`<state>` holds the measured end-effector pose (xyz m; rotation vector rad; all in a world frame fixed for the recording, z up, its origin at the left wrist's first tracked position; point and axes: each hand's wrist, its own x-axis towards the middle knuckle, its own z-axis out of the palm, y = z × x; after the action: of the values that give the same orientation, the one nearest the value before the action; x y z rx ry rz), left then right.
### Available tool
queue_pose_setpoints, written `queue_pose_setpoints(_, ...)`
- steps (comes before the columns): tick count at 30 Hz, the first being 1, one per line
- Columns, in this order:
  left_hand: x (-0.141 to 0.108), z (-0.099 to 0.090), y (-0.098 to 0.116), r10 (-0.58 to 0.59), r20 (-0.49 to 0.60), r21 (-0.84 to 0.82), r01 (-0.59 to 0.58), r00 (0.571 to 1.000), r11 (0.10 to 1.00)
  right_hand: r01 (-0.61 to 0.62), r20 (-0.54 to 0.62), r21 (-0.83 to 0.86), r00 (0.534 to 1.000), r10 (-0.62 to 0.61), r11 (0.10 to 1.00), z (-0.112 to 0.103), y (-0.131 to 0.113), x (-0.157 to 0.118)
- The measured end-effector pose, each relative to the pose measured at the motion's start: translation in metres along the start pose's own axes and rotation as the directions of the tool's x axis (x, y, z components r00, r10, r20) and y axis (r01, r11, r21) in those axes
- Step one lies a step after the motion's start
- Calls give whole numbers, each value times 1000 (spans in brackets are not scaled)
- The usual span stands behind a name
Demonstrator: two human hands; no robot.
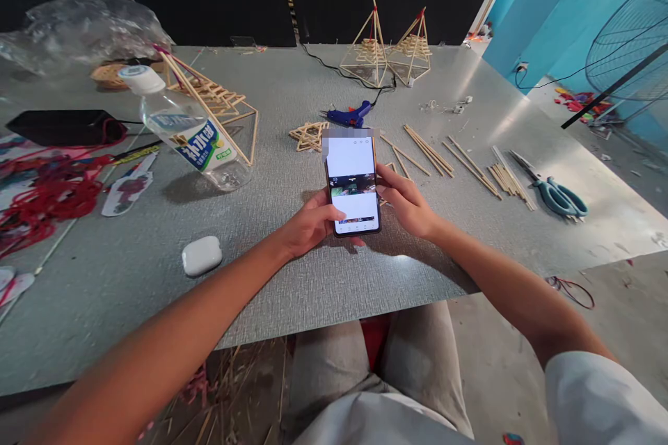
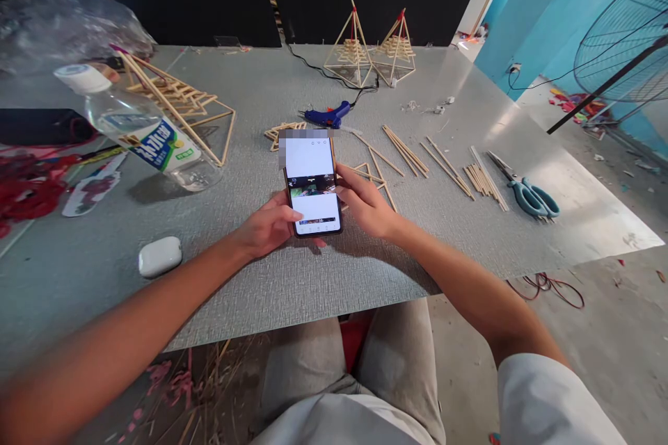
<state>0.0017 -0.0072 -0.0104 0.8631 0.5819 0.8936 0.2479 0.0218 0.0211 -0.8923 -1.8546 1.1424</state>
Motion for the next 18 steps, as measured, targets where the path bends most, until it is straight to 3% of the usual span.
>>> queue_pose_setpoints(18, 0, -1, -2, 9, 18, -23, -9, 1000, 1000, -20, 14, 14, 1000, 20, 1000, 1, -4, 1)
